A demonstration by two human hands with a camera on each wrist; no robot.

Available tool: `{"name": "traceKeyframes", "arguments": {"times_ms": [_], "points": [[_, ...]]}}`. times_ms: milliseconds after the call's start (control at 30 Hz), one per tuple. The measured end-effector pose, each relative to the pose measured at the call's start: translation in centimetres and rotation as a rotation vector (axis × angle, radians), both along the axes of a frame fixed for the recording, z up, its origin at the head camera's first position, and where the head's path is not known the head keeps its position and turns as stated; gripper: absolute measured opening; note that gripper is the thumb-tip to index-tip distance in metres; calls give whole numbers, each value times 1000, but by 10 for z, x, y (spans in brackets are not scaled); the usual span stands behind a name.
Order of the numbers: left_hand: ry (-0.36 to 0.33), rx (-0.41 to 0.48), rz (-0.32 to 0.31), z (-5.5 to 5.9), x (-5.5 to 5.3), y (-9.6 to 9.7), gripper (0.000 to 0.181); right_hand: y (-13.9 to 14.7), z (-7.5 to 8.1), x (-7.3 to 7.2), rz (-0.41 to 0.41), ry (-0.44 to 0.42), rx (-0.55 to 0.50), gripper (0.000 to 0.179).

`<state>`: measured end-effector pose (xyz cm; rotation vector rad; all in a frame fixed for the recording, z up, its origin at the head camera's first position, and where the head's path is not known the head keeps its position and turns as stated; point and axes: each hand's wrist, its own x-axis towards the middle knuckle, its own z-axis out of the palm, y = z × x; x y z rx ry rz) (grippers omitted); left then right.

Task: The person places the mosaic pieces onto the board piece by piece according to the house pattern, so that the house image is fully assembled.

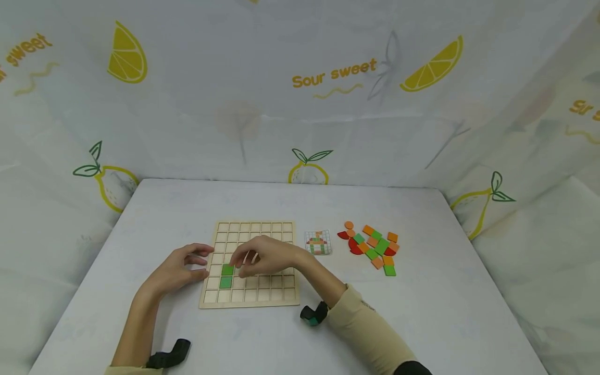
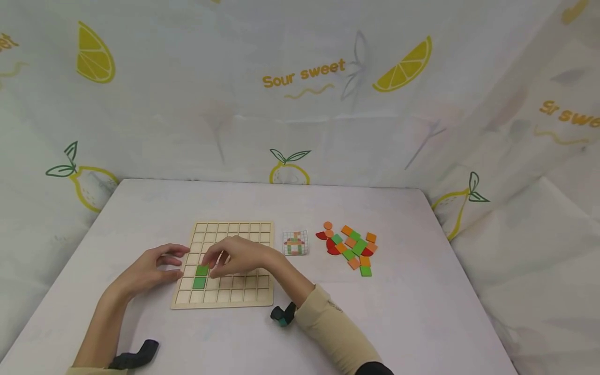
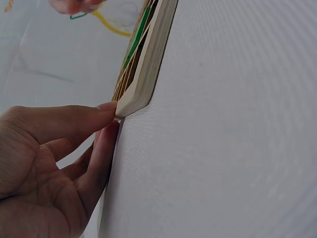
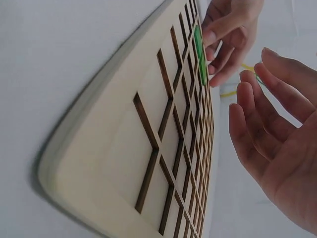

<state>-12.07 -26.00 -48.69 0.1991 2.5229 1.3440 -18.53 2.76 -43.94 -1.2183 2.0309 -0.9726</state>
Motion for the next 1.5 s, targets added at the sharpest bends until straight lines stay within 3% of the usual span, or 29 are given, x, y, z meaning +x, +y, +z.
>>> {"name": "traceKeyframes", "arguments": {"times_ms": [767, 1133, 1500], "points": [[8, 0, 11, 0, 2, 2, 60, 76, 19, -11, -189, 8, -75, 31], [11, -16, 21, 1, 1, 2, 62, 128, 31, -15, -330, 24, -110, 28], [-5, -13, 19, 2, 2, 2, 62, 181, 24, -21, -450, 71, -82, 28]]}}
